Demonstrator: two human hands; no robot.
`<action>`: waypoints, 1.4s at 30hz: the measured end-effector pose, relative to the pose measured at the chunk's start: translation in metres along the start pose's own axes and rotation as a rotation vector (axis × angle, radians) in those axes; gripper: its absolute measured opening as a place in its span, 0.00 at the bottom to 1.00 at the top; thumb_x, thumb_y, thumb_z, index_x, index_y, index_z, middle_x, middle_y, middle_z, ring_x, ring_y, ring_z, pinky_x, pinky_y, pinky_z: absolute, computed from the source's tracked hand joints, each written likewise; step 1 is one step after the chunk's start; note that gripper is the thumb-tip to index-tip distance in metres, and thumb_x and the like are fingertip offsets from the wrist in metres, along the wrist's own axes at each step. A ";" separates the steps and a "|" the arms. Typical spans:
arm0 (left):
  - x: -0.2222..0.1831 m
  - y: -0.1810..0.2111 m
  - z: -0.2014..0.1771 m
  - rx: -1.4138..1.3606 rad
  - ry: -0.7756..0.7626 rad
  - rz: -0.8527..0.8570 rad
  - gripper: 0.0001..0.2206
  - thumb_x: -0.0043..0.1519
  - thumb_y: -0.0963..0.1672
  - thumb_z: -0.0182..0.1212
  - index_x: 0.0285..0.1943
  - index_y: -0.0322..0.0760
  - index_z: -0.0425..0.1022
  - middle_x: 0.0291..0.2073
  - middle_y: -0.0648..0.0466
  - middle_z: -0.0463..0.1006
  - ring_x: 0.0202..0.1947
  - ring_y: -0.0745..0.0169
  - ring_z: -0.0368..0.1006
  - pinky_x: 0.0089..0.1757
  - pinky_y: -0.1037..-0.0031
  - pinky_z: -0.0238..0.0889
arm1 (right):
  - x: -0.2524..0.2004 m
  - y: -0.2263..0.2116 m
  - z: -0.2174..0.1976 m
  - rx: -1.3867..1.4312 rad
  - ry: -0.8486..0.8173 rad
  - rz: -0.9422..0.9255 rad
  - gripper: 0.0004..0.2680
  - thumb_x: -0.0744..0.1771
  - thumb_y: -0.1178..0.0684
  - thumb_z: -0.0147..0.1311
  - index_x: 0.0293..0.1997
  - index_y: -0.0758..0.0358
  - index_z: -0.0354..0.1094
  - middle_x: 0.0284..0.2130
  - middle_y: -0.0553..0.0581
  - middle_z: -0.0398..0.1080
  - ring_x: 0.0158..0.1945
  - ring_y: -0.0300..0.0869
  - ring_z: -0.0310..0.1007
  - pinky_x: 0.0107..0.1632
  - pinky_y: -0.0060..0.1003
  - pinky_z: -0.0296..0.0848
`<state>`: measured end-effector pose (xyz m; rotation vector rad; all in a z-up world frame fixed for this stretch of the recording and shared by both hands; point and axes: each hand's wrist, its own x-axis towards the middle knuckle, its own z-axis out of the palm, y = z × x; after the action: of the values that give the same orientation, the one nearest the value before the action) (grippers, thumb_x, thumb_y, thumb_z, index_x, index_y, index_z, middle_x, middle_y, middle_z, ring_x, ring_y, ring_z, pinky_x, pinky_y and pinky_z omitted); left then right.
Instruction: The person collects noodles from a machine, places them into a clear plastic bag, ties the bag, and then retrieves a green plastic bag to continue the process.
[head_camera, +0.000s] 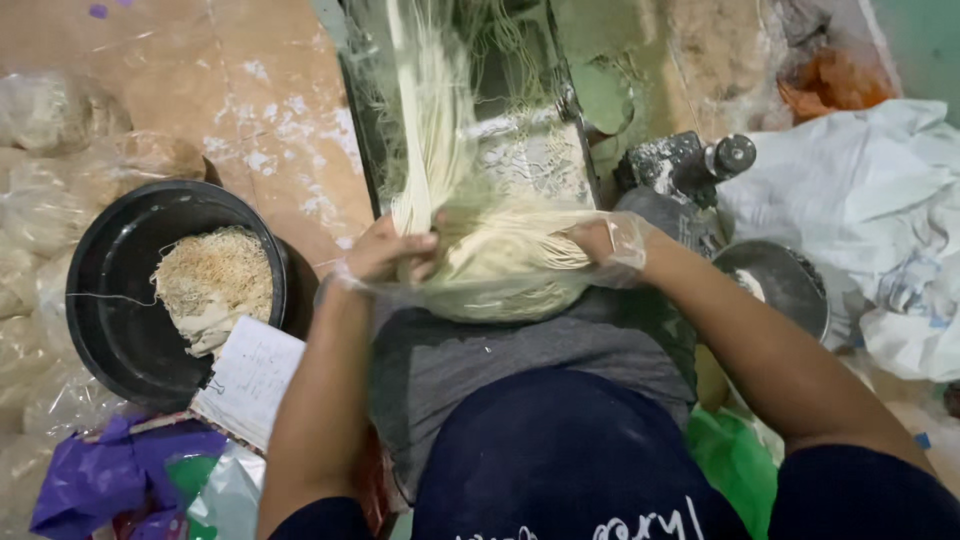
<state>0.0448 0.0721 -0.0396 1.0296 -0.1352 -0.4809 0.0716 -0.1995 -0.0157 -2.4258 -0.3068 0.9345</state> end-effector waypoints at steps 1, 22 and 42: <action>-0.001 0.003 0.010 -0.003 -0.002 -0.006 0.02 0.50 0.34 0.53 0.27 0.28 0.67 0.07 0.50 0.60 0.05 0.57 0.62 0.13 0.71 0.59 | 0.011 0.020 0.011 0.004 -0.002 0.005 0.19 0.63 0.39 0.34 0.42 0.63 0.67 0.41 0.61 0.68 0.51 0.50 0.63 0.56 0.42 0.58; -0.012 0.117 0.107 1.594 0.203 -0.656 0.22 0.67 0.47 0.39 0.19 0.33 0.63 0.11 0.53 0.64 0.13 0.68 0.63 0.22 0.84 0.67 | -0.065 -0.078 -0.048 0.633 0.384 -1.128 0.10 0.65 0.49 0.44 0.44 0.63 0.56 0.36 0.58 0.64 0.41 0.43 0.69 0.47 0.31 0.74; 0.057 0.037 0.032 -0.278 0.459 0.265 0.11 0.54 0.41 0.54 0.19 0.34 0.62 0.11 0.56 0.60 0.11 0.63 0.63 0.21 0.69 0.68 | 0.038 -0.061 -0.011 0.549 0.278 -0.755 0.16 0.65 0.43 0.43 0.49 0.64 0.63 0.42 0.64 0.67 0.49 0.52 0.64 0.52 0.46 0.59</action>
<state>0.0964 0.0368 0.0020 0.8099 0.1992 -0.0129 0.1052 -0.1383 0.0030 -1.6837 -0.6921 0.2804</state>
